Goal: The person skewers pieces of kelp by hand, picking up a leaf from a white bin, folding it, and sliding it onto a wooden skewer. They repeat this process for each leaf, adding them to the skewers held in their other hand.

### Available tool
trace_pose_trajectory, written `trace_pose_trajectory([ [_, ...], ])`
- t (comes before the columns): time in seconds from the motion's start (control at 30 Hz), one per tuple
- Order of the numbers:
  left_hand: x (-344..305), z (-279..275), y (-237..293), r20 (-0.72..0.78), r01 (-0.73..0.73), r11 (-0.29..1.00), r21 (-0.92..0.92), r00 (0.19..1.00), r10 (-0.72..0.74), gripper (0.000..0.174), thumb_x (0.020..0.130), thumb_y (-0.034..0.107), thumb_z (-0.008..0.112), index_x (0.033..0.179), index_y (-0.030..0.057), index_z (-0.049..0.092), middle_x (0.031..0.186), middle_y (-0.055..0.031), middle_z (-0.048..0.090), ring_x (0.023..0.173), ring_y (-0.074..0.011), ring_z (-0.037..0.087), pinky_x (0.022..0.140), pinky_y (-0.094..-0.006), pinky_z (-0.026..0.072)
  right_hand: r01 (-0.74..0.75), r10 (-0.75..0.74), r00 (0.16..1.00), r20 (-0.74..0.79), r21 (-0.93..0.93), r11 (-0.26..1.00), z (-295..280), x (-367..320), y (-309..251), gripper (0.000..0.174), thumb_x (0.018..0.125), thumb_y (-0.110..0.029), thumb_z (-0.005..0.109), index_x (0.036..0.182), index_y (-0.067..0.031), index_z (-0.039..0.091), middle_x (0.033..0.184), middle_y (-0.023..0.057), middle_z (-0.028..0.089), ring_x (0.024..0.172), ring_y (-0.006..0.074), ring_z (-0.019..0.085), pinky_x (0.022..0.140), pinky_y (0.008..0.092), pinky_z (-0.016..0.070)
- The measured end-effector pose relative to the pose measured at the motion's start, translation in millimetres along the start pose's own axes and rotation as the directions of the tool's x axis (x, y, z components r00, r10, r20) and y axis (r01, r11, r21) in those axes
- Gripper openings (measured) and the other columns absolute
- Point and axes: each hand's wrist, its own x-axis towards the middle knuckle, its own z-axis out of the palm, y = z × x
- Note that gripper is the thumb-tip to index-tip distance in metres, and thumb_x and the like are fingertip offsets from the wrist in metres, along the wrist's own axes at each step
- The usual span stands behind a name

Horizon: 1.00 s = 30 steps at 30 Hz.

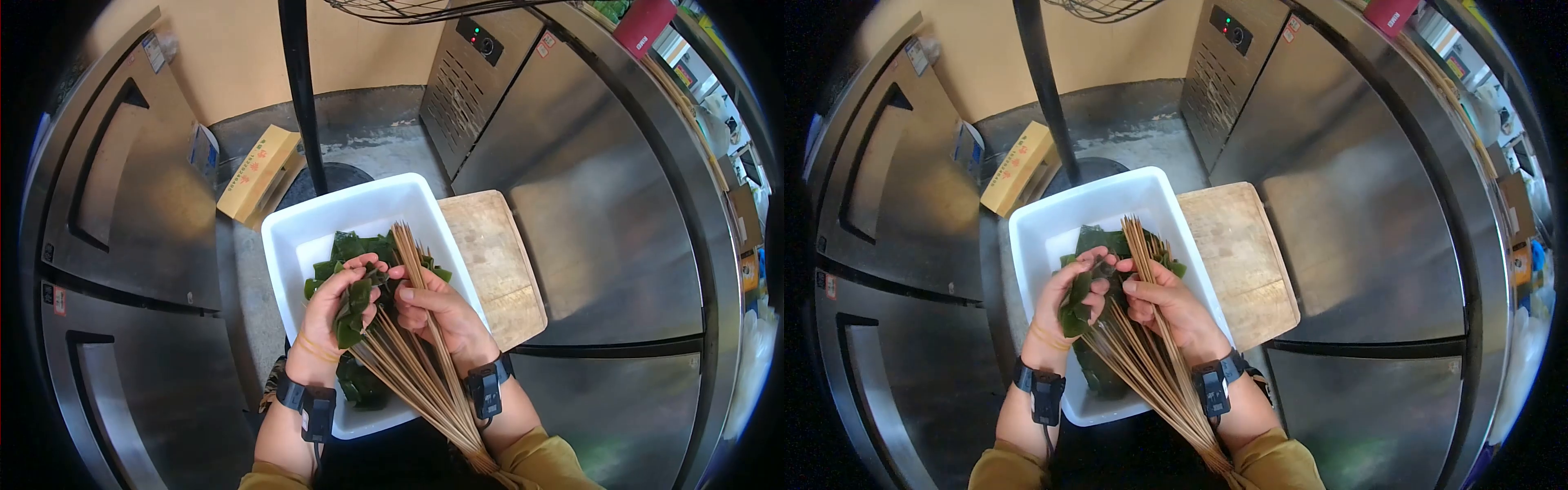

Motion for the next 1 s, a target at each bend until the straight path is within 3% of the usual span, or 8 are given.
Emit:
trace_pose_trajectory([
  [0.03, 0, 1, -1, -0.017, -0.009, 0.996, 0.091, 1.0, 0.011, 0.027, 0.09, 0.012, 0.051, 0.116, 0.0027, 0.052, 0.104, -0.0081, 0.06, 0.082, -0.0143, 0.061, 0.063, -0.0238, 0.0524, 0.004, -0.004, 1.0, 0.011, -0.002, 1.0, 0, 0, 0, 0.021, 0.085, 0.003, 0.057, 0.105, -0.0045, 0.056, 0.072, 0.0, 0.051, 0.053, 0.0064, 0.039, 0.05, 0.019, 0.0331],
  [0.23, -2, 23, -7, -0.131, -0.033, 0.971, 0.236, 0.989, 0.065, 0.024, 0.09, 0.008, 0.053, 0.113, 0.0012, 0.054, 0.102, -0.0102, 0.061, 0.093, -0.0179, 0.062, 0.077, -0.0263, 0.0532, 0.028, -0.028, 0.999, 0.017, -0.004, 1.0, -1, 2, 2, 0.024, 0.083, 0.005, 0.059, 0.105, -0.0052, 0.055, 0.072, -0.0006, 0.052, 0.051, 0.0056, 0.043, 0.047, 0.0179, 0.0344],
  [0.43, 3, 22, -15, -0.189, -0.063, 0.957, 0.284, 0.975, 0.12, 0.022, 0.091, 0.01, 0.053, 0.112, 0.0009, 0.054, 0.103, -0.012, 0.062, 0.096, -0.0195, 0.062, 0.082, -0.0291, 0.0521, 0.033, -0.033, 0.999, 0.001, -0.099, 0.995, -5, 5, 3, 0.016, 0.085, 0.003, 0.059, 0.097, -0.006, 0.056, 0.069, -0.0019, 0.052, 0.049, 0.0048, 0.046, 0.045, 0.0162, 0.0365],
  [0.63, 3, 20, -13, -0.188, -0.043, 0.97, 0.24, 0.978, 0.09, 0.022, 0.093, 0.014, 0.053, 0.112, 0.0026, 0.054, 0.103, -0.0118, 0.061, 0.094, -0.0197, 0.062, 0.082, -0.0295, 0.0523, 0.019, -0.03, 0.997, -0.075, -0.144, 0.989, -7, 6, 1, 0.01, 0.086, 0.002, 0.058, 0.094, -0.0049, 0.057, 0.069, -0.0011, 0.053, 0.049, 0.0055, 0.045, 0.045, 0.0163, 0.0361],
  [0.8, 2, 28, -17, -0.191, -0.069, 0.944, 0.322, 0.972, 0.137, 0.02, 0.091, 0.014, 0.057, 0.109, 0.0038, 0.056, 0.099, -0.0091, 0.061, 0.089, -0.0169, 0.062, 0.079, -0.0276, 0.0524, 0.038, -0.053, 0.996, -0.065, -0.212, 0.977, -3, 6, 3, 0.009, 0.086, -0.002, 0.061, 0.091, -0.0073, 0.056, 0.065, -0.0035, 0.052, 0.047, 0.0039, 0.045, 0.043, 0.0161, 0.0346],
  [0.9, 2, 27, -17, -0.195, -0.054, 0.935, 0.351, 0.972, 0.129, 0.019, 0.09, 0.013, 0.059, 0.107, 0.005, 0.057, 0.097, -0.0061, 0.06, 0.085, -0.0137, 0.061, 0.075, -0.0257, 0.0526, 0.006, -0.03, 0.99, -0.138, -0.175, 0.985, -1, 5, 0, 0.009, 0.085, -0.003, 0.061, 0.091, -0.0073, 0.055, 0.064, -0.0032, 0.052, 0.047, 0.0045, 0.045, 0.043, 0.0167, 0.0341],
  [1.0, 1, 22, -14, -0.185, -0.059, 0.934, 0.352, 0.974, 0.131, 0.018, 0.089, 0.013, 0.06, 0.105, 0.0056, 0.058, 0.096, -0.0039, 0.06, 0.082, -0.0113, 0.06, 0.072, -0.0239, 0.0525, 0.014, -0.018, 0.997, -0.071, -0.053, 0.998, -7, 5, -1, 0.01, 0.085, -0.002, 0.059, 0.092, -0.0073, 0.054, 0.063, -0.0026, 0.051, 0.046, 0.0051, 0.044, 0.043, 0.017, 0.0344],
])
